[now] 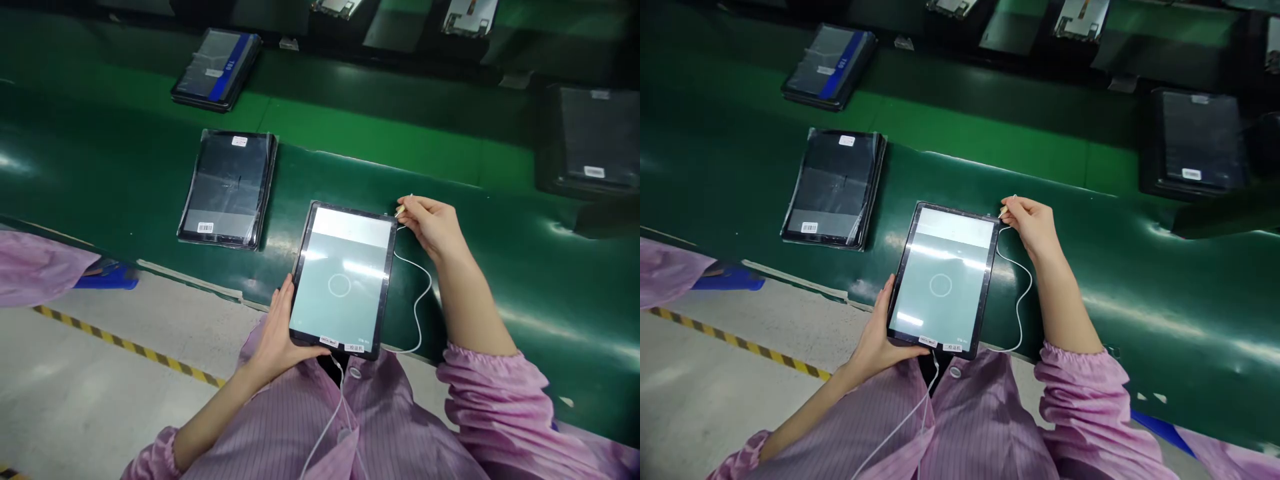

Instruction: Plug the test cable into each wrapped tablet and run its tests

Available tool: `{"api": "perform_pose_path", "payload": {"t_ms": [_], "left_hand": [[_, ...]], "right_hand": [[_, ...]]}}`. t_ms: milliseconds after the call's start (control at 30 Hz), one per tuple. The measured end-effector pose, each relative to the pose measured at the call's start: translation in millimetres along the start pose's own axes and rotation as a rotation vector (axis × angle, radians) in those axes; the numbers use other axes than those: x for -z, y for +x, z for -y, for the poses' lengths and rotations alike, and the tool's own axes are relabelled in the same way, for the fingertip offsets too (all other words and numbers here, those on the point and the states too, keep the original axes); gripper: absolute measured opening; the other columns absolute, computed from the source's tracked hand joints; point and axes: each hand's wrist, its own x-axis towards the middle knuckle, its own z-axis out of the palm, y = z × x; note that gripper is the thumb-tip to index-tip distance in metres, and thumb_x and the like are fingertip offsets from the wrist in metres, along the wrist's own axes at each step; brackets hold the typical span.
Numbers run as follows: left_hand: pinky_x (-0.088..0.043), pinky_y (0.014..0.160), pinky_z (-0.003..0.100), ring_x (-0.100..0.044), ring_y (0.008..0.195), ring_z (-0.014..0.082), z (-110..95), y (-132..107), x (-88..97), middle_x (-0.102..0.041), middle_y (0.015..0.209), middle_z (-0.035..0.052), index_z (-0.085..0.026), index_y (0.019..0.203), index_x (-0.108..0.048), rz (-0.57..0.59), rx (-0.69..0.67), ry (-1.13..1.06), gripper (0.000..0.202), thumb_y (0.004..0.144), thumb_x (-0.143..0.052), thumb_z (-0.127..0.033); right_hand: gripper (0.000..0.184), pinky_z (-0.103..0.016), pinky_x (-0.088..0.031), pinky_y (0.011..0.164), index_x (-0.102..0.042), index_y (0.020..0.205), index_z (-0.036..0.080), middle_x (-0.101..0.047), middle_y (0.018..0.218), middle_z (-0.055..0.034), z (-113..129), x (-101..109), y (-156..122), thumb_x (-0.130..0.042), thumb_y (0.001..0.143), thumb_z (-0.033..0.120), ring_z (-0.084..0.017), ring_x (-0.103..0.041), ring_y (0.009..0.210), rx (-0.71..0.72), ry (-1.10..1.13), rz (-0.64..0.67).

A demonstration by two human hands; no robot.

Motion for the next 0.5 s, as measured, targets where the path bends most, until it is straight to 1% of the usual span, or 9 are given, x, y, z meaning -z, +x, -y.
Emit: {"api": "perform_pose_path", "payload": {"t_ms": [133,267,367,500], "left_hand": [[-0.031,0.115,0.069,-0.035,0.146,0.0462,-1.1,1.2,0.5,-0.025,0.164,0.0244,-0.033,0.159,0.012,-0.018,-0.005,0.000,0.144,0.061,-0.089,-0.062],[-0.029,0.116,0.070,-0.036,0.146,0.0461,0.2,0.6,-1.8,-0.026,0.163,0.0248,-0.032,0.160,0.007,-0.031,-0.014,-0.005,0.141,0.060,-0.088,-0.064],[-0.029,0.115,0.071,-0.037,0.145,0.0462,3.8,-1.4,-5.4,-0.029,0.161,0.0251,-0.032,0.160,0.002,-0.073,-0.040,-0.011,0.139,0.059,-0.088,-0.064],[-0.030,0.113,0.072,-0.037,0.145,0.0462,8.7,-4.2,-9.6,-0.029,0.161,0.0255,-0.033,0.160,-0.003,-0.115,-0.090,-0.018,0.133,0.062,-0.087,-0.063]], "right_hand": [[0.019,-0.017,-0.054,0.065,-0.072,0.073,0.017,-0.063,0.071,-0.0020,3.4,-1.8,1.2,-0.080,0.076,0.034,-0.008,-0.059,0.063,-0.040,0.006,-0.015],[0.013,-0.016,-0.055,0.062,-0.072,0.073,0.017,-0.063,0.069,-0.0018,8.2,-3.0,3.6,-0.076,0.081,0.027,-0.008,-0.059,0.062,-0.076,-0.040,0.000],[0.014,-0.015,-0.055,0.059,-0.071,0.070,0.016,-0.063,0.068,-0.0024,11.8,-3.9,6.1,-0.075,0.082,0.022,-0.008,-0.058,0.059,-0.105,-0.078,0.016],[0.014,-0.014,-0.055,0.058,-0.071,0.070,0.014,-0.063,0.067,-0.0031,17.7,-4.5,8.7,-0.075,0.083,0.020,-0.007,-0.057,0.056,-0.135,-0.115,0.057]]}}
